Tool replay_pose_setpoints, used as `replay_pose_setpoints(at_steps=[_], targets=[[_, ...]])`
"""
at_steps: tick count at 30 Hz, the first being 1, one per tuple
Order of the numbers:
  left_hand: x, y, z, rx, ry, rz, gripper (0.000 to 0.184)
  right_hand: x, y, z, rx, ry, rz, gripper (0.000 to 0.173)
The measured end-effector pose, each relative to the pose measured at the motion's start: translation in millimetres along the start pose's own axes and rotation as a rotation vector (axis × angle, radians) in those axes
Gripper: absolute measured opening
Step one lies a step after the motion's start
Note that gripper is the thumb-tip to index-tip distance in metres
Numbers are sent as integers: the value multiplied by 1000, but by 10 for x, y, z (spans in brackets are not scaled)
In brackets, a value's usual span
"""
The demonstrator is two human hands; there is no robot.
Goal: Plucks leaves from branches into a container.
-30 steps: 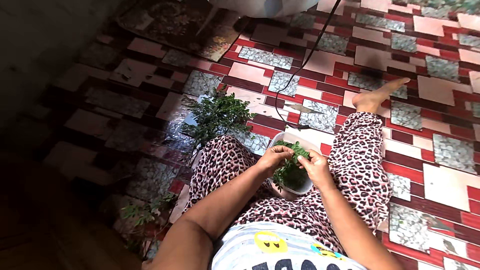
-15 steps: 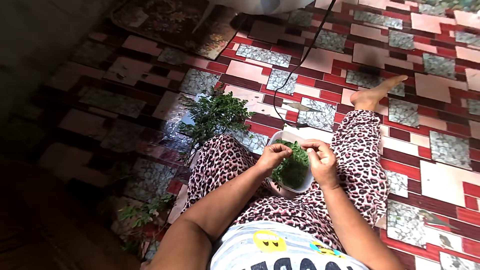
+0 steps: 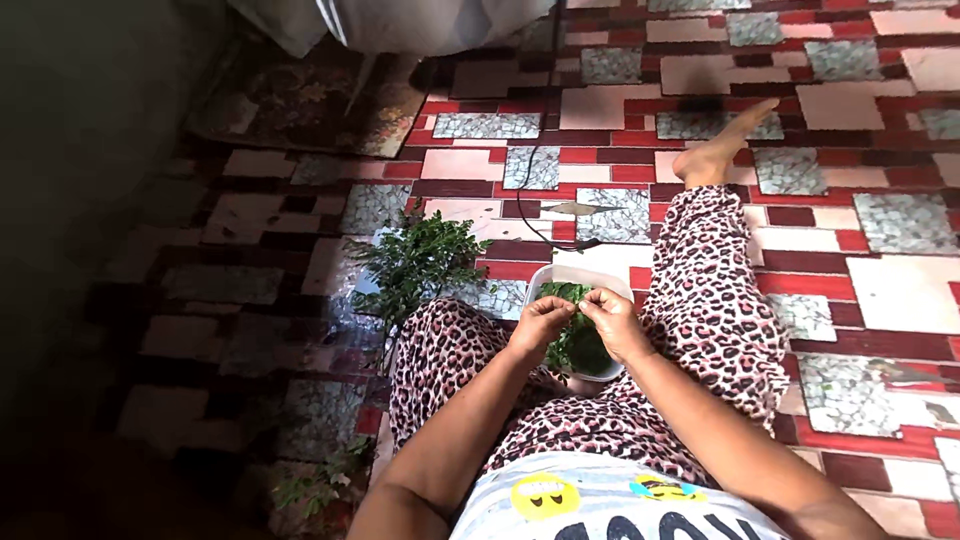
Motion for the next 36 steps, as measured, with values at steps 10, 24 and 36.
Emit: replay_pose_setpoints(at_steps=[10,24,36], targets=[[11,-5,31,-63,-75,-4,14,-61,13,158,218,245,23,8],[13,2,47,-12,-75,2,13,18,-51,35,130,135,60,7],[24,-14,53,202,-36,53,12,34,-244,226,-273,-166,128,16]])
Point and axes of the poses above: each hand's wrist, its own x-axis towards the middle knuckle, its own y-axis out of the palm, z = x × y, the point moved 2 cm from there along x, towards the middle knuckle, and after that the axes turned 12 degrees about x, right-handed, at the moved point
